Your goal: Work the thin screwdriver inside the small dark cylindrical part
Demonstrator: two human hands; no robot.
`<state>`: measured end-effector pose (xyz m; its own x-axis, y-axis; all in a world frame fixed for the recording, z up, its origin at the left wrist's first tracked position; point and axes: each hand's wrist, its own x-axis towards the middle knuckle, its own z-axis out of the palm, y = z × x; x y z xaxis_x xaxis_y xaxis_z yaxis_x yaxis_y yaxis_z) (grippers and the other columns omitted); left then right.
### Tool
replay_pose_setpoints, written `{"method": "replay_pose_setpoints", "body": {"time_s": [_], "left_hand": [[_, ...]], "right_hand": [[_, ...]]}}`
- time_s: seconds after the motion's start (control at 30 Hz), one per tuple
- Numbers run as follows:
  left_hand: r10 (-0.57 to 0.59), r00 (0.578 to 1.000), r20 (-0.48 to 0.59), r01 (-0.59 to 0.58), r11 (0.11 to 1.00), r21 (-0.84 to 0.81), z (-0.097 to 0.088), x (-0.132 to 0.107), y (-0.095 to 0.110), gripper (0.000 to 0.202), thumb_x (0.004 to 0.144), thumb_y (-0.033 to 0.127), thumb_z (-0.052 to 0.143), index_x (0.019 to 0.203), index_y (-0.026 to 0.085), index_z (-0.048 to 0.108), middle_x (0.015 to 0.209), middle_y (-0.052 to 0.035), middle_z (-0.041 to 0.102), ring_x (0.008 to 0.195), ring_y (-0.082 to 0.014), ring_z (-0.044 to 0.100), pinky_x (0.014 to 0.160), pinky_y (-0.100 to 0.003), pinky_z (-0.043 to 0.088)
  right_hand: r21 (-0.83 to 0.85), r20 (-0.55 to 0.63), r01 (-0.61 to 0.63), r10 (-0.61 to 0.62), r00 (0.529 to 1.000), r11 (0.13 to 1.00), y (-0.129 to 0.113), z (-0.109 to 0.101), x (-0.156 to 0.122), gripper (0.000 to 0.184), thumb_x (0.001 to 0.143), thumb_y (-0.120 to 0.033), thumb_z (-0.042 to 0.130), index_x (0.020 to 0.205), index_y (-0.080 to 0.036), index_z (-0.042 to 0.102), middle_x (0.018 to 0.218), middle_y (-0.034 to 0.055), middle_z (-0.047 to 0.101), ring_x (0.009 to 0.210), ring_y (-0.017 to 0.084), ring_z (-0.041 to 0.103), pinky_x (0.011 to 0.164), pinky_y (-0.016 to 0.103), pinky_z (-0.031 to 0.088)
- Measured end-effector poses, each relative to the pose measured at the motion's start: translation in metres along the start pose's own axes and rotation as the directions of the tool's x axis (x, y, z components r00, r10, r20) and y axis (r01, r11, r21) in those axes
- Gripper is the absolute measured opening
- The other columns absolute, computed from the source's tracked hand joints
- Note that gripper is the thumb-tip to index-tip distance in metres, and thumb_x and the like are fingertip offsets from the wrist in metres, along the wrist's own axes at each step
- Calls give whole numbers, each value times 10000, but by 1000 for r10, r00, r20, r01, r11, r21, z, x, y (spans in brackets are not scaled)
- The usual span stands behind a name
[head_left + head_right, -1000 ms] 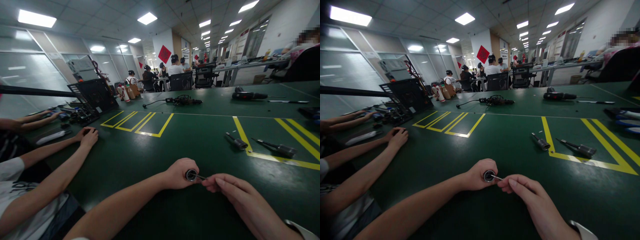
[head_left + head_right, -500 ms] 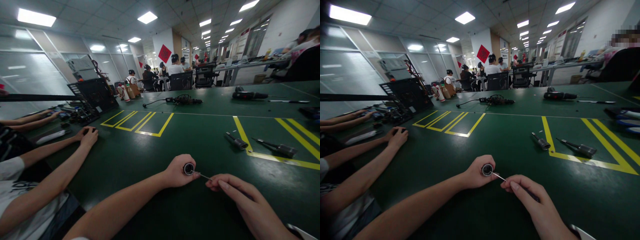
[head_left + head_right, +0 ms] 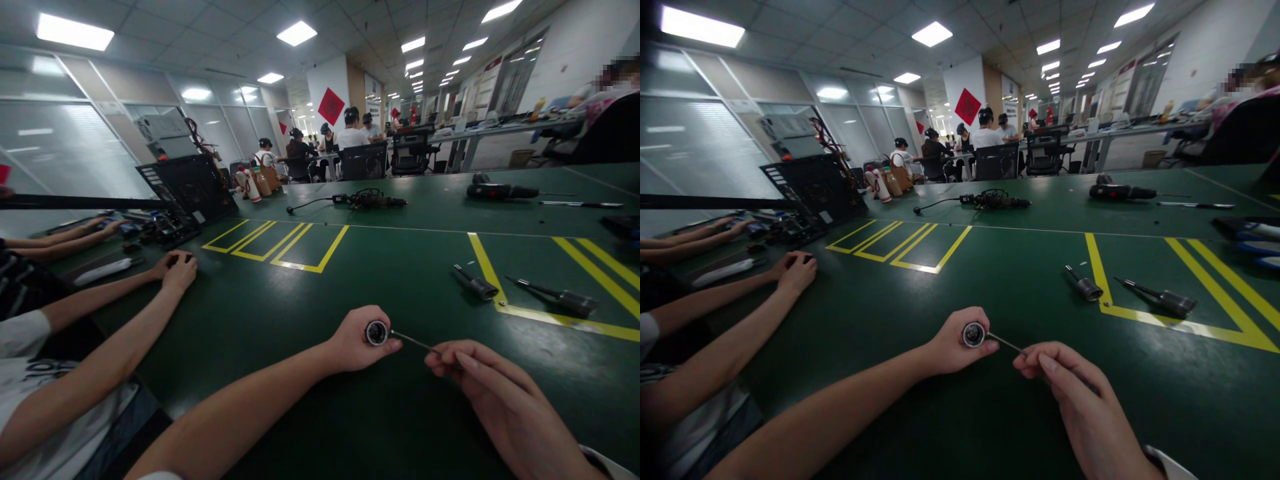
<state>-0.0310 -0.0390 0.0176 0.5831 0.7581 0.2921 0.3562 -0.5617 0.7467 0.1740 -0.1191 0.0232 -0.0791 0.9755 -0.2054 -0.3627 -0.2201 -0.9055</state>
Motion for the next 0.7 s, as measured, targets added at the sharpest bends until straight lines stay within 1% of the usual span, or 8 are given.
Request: {"method": "replay_pose_setpoints", "body": {"time_s": [0.2,0.27,0.37,0.43,0.53,0.6,0.63,0.7], "left_hand": [[17,1000,5,-17,1000,-24,0,0,0,257,723,338,677,731,157,495,703,16,492,625,-103,450,586,-231,373],[21,1000,23,-20,999,-40,0,0,1,274,715,357,682,741,156,498,706,17,481,629,-105,441,587,-233,364],[3,998,61,3,995,-105,-3,-1,2,215,791,351,588,776,151,513,728,6,477,650,-112,442,606,-240,361],[-38,998,49,47,979,-198,-5,-1,0,189,849,325,493,786,148,516,729,0,473,659,-117,443,616,-246,362],[-116,991,-61,86,929,-360,-6,-1,-5,251,895,340,400,787,145,516,718,-9,472,671,-129,444,643,-262,365],[-152,980,-128,84,900,-428,-4,-2,-8,333,925,385,328,794,144,517,719,-15,475,675,-133,447,657,-271,368],[-166,977,-133,91,893,-441,-3,-3,-8,376,935,414,293,799,145,516,719,-16,474,669,-132,446,651,-270,368],[-160,984,-78,112,899,-424,2,-5,-5,439,934,483,261,825,145,518,725,-13,466,653,-126,440,623,-260,364]], "right_hand": [[-30,6,5,-5,1000,1000,0,1,1,216,723,-431,684,784,-232,743,848,56,693,901,248,565,816,350,460],[-41,2,18,-18,1000,999,1,1,1,216,717,-430,688,780,-230,739,836,55,694,886,243,570,801,342,466],[-69,-17,60,-61,998,996,2,2,1,223,700,-439,693,756,-226,730,825,54,694,857,232,572,771,321,475],[-103,-40,90,-94,995,991,3,2,1,234,700,-453,686,757,-229,721,838,52,692,852,226,569,757,312,481],[-205,-90,95,-116,989,974,5,0,2,295,702,-511,660,800,-237,709,866,48,679,838,227,573,733,321,497],[-325,-100,86,-125,987,942,6,-2,4,340,735,-546,611,871,-246,696,894,46,671,831,228,585,734,336,505],[-393,-86,85,-129,988,915,7,-3,4,351,765,-551,576,913,-253,685,911,47,668,832,227,595,740,343,508],[-520,-19,129,-163,986,844,8,-4,5,333,826,-527,510,962,-264,663,965,50,662,862,226,612,764,351,514]]}}
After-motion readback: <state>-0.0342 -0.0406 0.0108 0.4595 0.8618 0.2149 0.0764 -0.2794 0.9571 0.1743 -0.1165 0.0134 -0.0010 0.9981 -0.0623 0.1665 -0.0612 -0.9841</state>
